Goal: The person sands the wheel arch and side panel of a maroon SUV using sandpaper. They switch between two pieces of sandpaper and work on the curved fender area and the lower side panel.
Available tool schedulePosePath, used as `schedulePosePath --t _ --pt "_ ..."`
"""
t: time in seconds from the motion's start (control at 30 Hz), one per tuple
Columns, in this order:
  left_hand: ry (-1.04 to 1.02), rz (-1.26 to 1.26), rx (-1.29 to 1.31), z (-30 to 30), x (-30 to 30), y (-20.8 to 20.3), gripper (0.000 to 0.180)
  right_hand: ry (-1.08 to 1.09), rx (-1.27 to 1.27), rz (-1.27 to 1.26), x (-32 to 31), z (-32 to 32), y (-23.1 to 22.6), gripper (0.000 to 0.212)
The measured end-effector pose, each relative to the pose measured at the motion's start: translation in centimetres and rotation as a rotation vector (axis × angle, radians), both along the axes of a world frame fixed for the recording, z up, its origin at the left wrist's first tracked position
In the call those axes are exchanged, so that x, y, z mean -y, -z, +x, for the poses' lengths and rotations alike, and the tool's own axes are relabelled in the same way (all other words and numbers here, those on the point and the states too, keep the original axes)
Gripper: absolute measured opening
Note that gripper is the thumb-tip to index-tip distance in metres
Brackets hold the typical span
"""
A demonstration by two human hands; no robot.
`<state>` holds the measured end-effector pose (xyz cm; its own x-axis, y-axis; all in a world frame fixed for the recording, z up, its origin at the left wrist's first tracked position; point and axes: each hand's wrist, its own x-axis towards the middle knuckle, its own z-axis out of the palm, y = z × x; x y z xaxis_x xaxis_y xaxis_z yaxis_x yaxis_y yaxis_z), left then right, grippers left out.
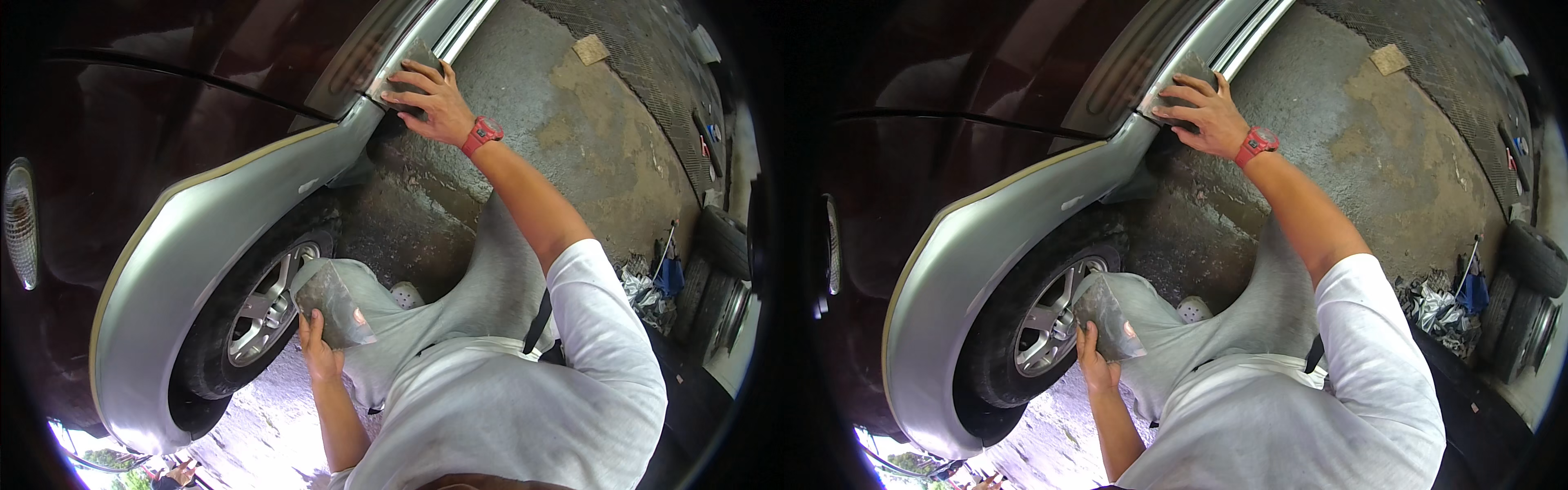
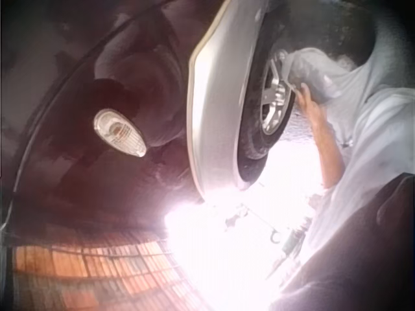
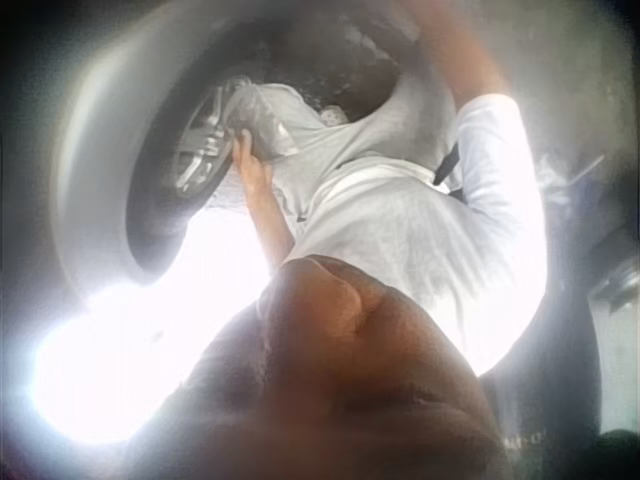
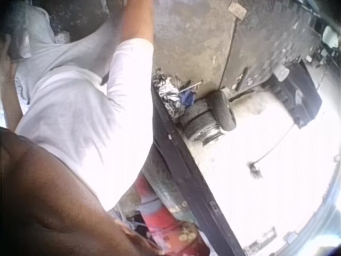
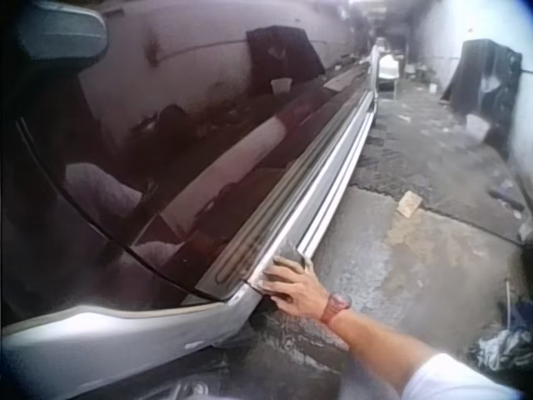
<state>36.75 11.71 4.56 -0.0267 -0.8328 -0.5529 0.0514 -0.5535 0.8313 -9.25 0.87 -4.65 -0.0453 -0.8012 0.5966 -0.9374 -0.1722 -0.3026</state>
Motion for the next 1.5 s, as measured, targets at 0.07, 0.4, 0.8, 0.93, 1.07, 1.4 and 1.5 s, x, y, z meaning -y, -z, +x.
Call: schedulePosePath --t 0.07,0.4,0.8,0.93,1.07,1.4,1.5 --pt "0.037 -0.022 -0.034 0.0 0.1 -0.1 0.064 0.021 -0.022 0.045 -0.7 -0.5 -0.4 0.047" --pt "0.051 -0.024 -0.087 0.2 0.0 0.2 0.064 0.092 -0.046 0.055 -1.0 0.5 -5.4 0.04" --pt "0.047 -0.027 -0.101 0.5 0.0 0.4 0.061 0.065 -0.049 0.128 -0.1 0.8 -5.2 0.041" --pt "0.046 -0.038 -0.078 0.0 -0.1 -0.3 0.065 0.052 -0.013 0.073 -0.6 0.8 -2.7 0.043" --pt "0.032 -0.018 -0.078 0.5 0.0 0.1 0.063 0.039 -0.001 0.06 -0.8 0.3 -1.0 0.046" --pt "0.001 0.0 -0.06 0.3 0.1 0.4 0.065 0.393 0.112 0.058 -4.2 4.5 -5.7 0.037" --pt "0.017 -0.008 -0.071 -0.2 0.2 0.2 0.065 0.396 0.072 0.039 -3.8 6.0 -6.8 0.036"
